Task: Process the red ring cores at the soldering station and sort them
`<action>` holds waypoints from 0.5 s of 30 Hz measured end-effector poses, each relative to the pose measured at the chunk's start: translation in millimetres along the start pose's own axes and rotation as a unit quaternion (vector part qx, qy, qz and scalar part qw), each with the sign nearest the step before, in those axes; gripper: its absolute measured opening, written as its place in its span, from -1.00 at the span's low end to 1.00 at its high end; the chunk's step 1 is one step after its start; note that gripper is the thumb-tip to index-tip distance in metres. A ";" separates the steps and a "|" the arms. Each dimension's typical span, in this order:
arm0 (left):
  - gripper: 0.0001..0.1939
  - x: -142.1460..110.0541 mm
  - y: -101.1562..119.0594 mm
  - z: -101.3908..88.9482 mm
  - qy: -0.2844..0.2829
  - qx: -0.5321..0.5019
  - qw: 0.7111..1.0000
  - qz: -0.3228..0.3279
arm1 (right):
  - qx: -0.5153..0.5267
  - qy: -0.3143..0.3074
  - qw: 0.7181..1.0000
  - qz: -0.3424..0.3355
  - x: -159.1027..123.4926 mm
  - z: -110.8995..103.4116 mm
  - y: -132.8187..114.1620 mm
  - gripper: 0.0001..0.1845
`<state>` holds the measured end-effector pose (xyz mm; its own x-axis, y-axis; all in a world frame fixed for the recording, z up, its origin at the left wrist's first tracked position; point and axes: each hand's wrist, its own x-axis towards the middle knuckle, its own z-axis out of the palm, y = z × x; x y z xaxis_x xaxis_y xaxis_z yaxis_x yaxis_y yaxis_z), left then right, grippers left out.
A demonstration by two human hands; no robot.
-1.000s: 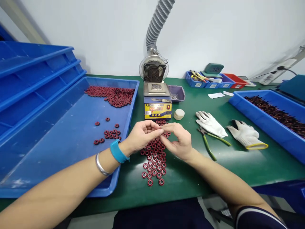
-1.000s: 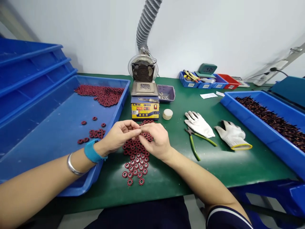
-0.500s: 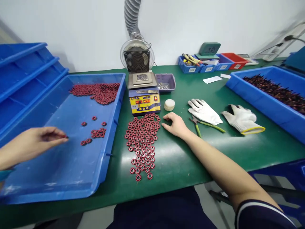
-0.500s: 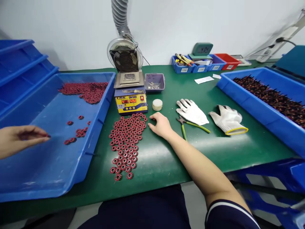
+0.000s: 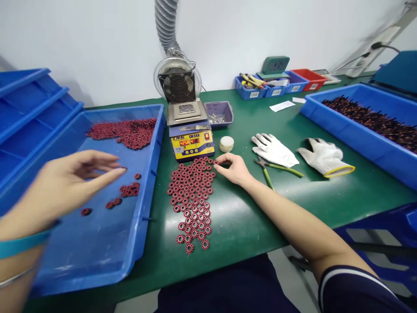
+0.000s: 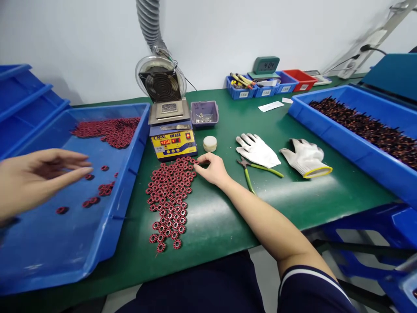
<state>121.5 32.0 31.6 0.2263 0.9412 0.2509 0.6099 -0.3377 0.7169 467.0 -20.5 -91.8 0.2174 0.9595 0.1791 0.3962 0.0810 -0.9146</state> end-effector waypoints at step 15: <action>-0.58 -21.0 44.0 107.8 -0.270 -0.190 0.944 0.033 | 0.212 -0.195 0.957 -0.026 -25.3 17.3 -80.7 -0.75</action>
<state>225.4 -3.6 -12.3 0.6702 0.7421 0.0094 0.2880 -0.2717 0.9183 414.1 -46.6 -28.8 -0.1757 0.9722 0.1546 -0.0172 0.1540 -0.9879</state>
